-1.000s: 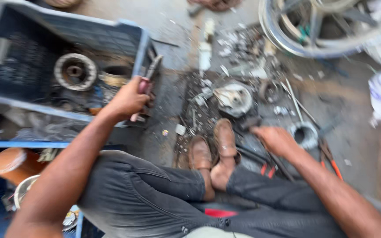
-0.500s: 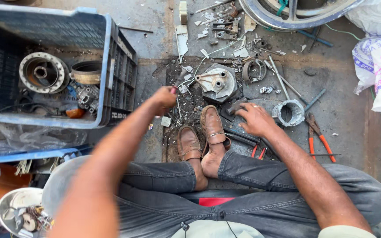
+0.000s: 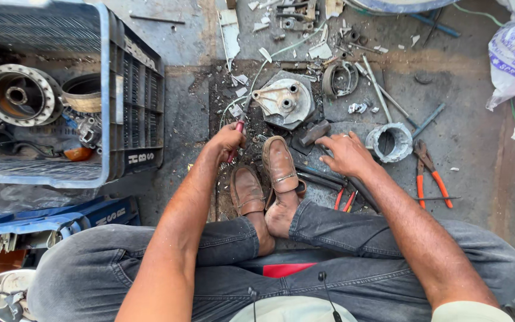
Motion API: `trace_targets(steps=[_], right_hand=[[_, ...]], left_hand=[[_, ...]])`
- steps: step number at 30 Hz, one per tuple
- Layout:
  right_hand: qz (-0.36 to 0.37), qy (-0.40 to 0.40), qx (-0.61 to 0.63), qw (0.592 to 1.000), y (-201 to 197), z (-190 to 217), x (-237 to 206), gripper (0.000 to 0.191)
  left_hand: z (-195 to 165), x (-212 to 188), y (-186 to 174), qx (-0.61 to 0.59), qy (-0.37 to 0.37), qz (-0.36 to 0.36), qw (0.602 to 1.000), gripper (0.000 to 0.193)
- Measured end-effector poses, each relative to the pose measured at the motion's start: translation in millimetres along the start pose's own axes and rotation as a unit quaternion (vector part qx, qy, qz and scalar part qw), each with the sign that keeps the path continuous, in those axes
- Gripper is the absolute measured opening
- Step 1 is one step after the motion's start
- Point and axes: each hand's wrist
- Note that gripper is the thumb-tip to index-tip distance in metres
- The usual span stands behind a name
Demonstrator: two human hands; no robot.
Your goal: The person uses a hammer and a chisel to strike and separate a metal component from a larger housing. They repeatedly hit the chisel to force the part out, then inspect the separated pieces.
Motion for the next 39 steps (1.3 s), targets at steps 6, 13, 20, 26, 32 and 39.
trace_targets(steps=[6, 13, 20, 26, 32, 39], right_hand=[[0.003, 0.010, 0.013, 1.000, 5, -8, 2, 0.054], [0.026, 0.032, 0.031, 0.999, 6, -7, 4, 0.054], [0.045, 0.038, 0.009, 0.998, 4, -4, 5, 0.051], [0.060, 0.042, 0.002, 0.997, 4, -4, 7, 0.049], [0.067, 0.039, -0.004, 0.997, 9, -6, 8, 0.047], [0.062, 0.031, 0.000, 0.998, 13, -10, 7, 0.047]], left_hand=[[-3, 2, -2, 0.008, 0.000, 0.009, 1.000, 0.030], [8, 16, -8, 0.029, 0.003, 0.016, 0.999, 0.037], [6, 20, -15, 0.057, -0.023, 0.027, 0.998, 0.037], [1, 23, -10, 0.187, 0.051, 0.028, 0.981, 0.032], [0, 16, -5, 0.155, 0.005, 0.014, 0.988, 0.031], [2, 21, -7, 0.172, 0.055, 0.006, 0.983, 0.028]])
Point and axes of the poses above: each hand's wrist, its own x-axis towards the middle knuckle, its own y-axis out of the palm, z = x × y, and after that the axes turned 5 degrees about -z, right-handed
